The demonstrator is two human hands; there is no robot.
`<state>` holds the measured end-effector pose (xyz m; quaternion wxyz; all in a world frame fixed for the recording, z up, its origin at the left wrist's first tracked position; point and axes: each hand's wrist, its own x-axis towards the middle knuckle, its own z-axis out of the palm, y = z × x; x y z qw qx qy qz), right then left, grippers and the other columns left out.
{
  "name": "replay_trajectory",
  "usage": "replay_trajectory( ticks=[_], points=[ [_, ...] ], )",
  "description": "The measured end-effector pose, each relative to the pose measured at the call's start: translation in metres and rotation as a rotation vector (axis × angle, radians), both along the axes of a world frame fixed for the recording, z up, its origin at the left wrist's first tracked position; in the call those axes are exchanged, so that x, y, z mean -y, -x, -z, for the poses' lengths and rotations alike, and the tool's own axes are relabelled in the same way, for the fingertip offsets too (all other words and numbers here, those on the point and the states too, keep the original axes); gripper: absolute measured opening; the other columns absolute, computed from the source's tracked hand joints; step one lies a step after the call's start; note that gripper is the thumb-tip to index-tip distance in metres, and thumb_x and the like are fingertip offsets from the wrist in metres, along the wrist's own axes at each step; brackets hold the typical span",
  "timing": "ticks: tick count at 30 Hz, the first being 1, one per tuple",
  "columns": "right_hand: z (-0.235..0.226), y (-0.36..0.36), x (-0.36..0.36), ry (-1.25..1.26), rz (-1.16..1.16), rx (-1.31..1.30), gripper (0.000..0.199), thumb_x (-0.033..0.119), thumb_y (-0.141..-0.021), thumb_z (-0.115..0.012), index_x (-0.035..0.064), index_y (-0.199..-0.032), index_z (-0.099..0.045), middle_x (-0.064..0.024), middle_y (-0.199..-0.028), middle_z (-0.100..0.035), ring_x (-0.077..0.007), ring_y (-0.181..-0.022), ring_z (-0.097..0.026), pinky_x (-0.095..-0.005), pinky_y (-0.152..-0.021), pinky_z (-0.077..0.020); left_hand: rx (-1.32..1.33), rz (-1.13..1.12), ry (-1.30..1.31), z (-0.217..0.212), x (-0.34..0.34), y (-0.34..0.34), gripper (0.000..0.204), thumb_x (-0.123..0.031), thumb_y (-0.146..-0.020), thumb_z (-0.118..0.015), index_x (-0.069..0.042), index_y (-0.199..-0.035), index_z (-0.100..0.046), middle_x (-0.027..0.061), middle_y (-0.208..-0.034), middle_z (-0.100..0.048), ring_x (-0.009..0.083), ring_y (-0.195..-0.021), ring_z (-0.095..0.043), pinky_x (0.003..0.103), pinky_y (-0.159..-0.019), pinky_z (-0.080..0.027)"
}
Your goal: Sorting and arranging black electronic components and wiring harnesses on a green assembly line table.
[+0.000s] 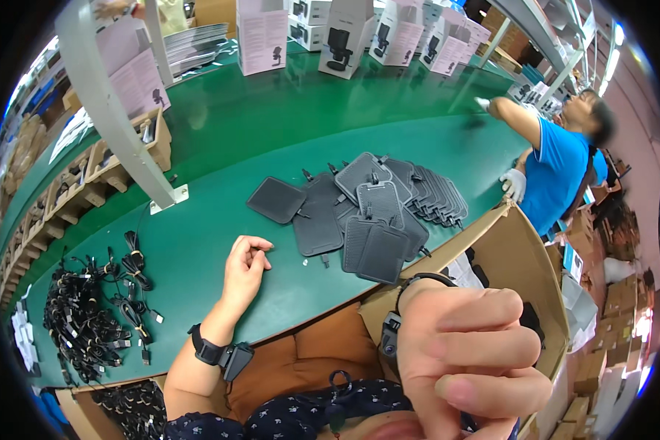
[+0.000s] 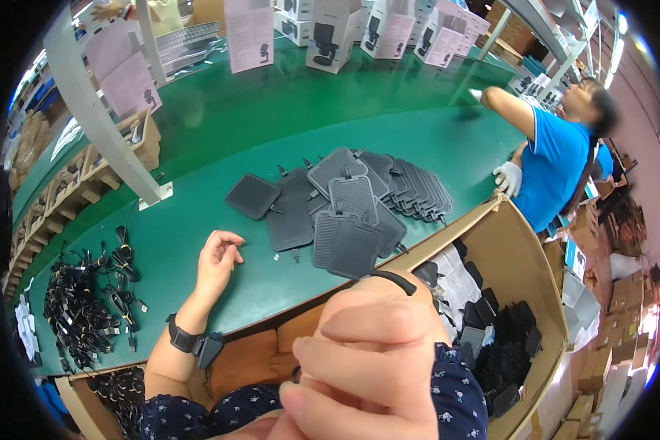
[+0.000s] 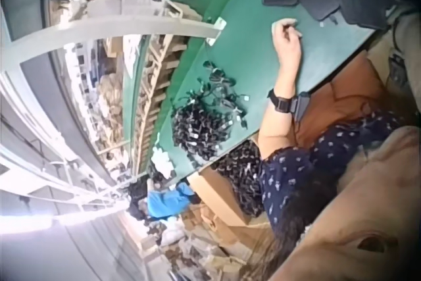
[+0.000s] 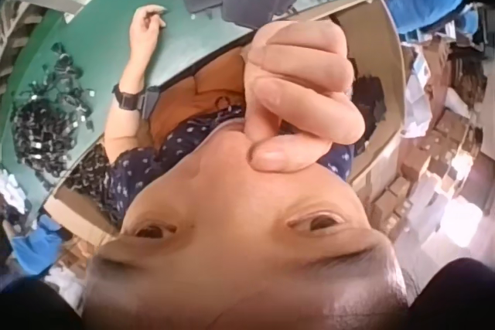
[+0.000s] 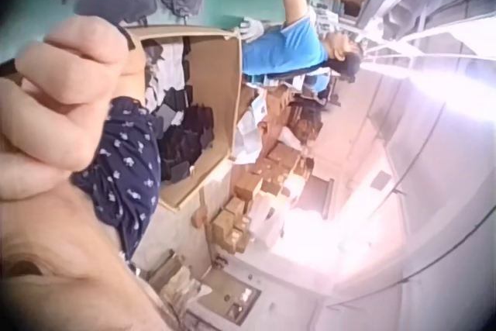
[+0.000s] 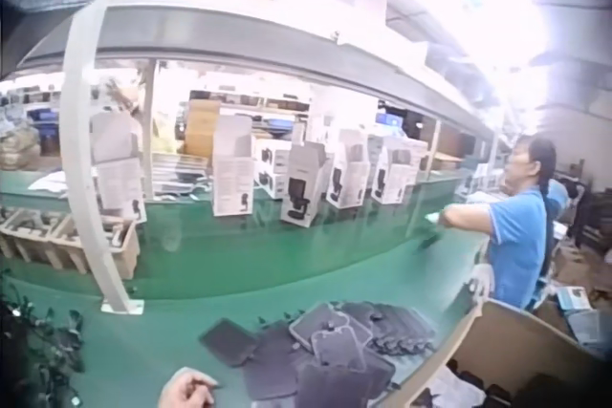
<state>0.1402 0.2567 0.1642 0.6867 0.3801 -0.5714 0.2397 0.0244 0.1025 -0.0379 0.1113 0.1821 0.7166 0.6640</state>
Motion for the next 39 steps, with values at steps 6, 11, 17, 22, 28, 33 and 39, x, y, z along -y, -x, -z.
replay_trajectory(
  ticks=[6, 11, 17, 22, 28, 33, 39],
  points=[
    [0.004, 0.018, -0.003, 0.132, -0.048, -0.184, 0.018, 0.028, -0.089, -0.054, 0.0151, -0.101, -0.055, -0.0024, -0.078, -0.046, -0.0148, -0.055, -0.045, -0.0265, -0.05, -0.0322, -0.025, -0.026, -0.013, 0.01, 0.009, 0.0, 0.012, 0.003, -0.086, -0.046, -0.001, -0.095, -0.053, 0.0039, -0.092, -0.053, 0.007, -0.065, -0.054, 0.018, -0.051, -0.037],
    [0.001, 0.008, -0.002, 0.179, -0.038, -0.057, 0.015, 0.027, -0.091, -0.051, 0.0126, -0.091, -0.056, -0.0005, -0.073, -0.045, -0.0123, -0.052, -0.042, -0.0259, -0.052, -0.0302, 0.006, -0.015, 0.012, 0.0, 0.007, -0.001, 0.012, 0.005, -0.086, -0.044, 0.001, -0.093, -0.053, 0.0049, -0.095, -0.047, 0.0084, -0.067, -0.053, 0.021, -0.063, -0.044],
    [-0.003, 0.007, -0.012, -0.103, -0.174, -0.087, 0.021, 0.024, -0.086, -0.056, 0.0141, -0.105, -0.056, -0.0046, -0.076, -0.043, -0.0193, -0.054, -0.043, -0.03, -0.05, -0.0307, 0.021, -0.01, -0.006, 0.003, 0.005, -0.001, 0.012, 0.006, -0.086, -0.045, 0.001, -0.093, -0.053, 0.0049, -0.094, -0.048, 0.0083, -0.066, -0.053, 0.021, -0.062, -0.044],
    [-0.002, 0.002, -0.003, 0.147, -0.1, 0.17, 0.013, 0.018, -0.087, -0.054, 0.0125, -0.097, -0.058, -0.0017, -0.072, -0.046, -0.0139, -0.052, -0.043, -0.0257, -0.048, -0.03, 0.023, -0.029, -0.014, 0.008, 0.011, -0.002, 0.013, 0.007, -0.085, -0.044, 0.001, -0.092, -0.054, 0.0051, -0.093, -0.048, 0.009, -0.066, -0.053, 0.021, -0.062, -0.045],
    [-0.015, 0.022, -0.012, 0.025, -0.114, 0.704, 0.023, -0.003, -0.078, -0.06, 0.0045, -0.101, -0.062, -0.0047, -0.069, -0.055, -0.0148, -0.056, -0.05, -0.0231, -0.049, -0.0386, -0.039, -0.028, 0.004, 0.012, 0.009, -0.001, 0.014, 0.007, -0.084, -0.045, 0.0, -0.091, -0.055, 0.0054, -0.092, -0.048, 0.0098, -0.065, -0.055, 0.022, -0.061, -0.045],
    [-0.005, 0.054, -0.008, 0.074, -0.155, 0.735, 0.02, -0.006, -0.076, -0.065, 0.0002, -0.095, -0.064, -0.0072, -0.076, -0.06, -0.0132, -0.063, -0.055, -0.0229, -0.054, -0.0436, -0.049, -0.029, 0.033, 0.01, 0.01, -0.002, 0.016, 0.007, -0.084, -0.043, 0.0, -0.093, -0.055, 0.0042, -0.09, -0.05, 0.0089, -0.066, -0.054, 0.02, -0.06, -0.043],
    [-0.006, 0.05, -0.005, 0.138, -0.151, 0.833, 0.021, -0.005, -0.075, -0.065, 0.0015, -0.095, -0.063, -0.0069, -0.076, -0.059, -0.0148, -0.063, -0.056, -0.0241, -0.053, -0.0444, -0.045, -0.032, 0.02, 0.012, 0.005, 0.0, 0.015, 0.006, -0.084, -0.045, 0.0, -0.09, -0.056, 0.0044, -0.089, -0.047, 0.0095, -0.064, -0.055, 0.022, -0.06, -0.044]
  ],
)
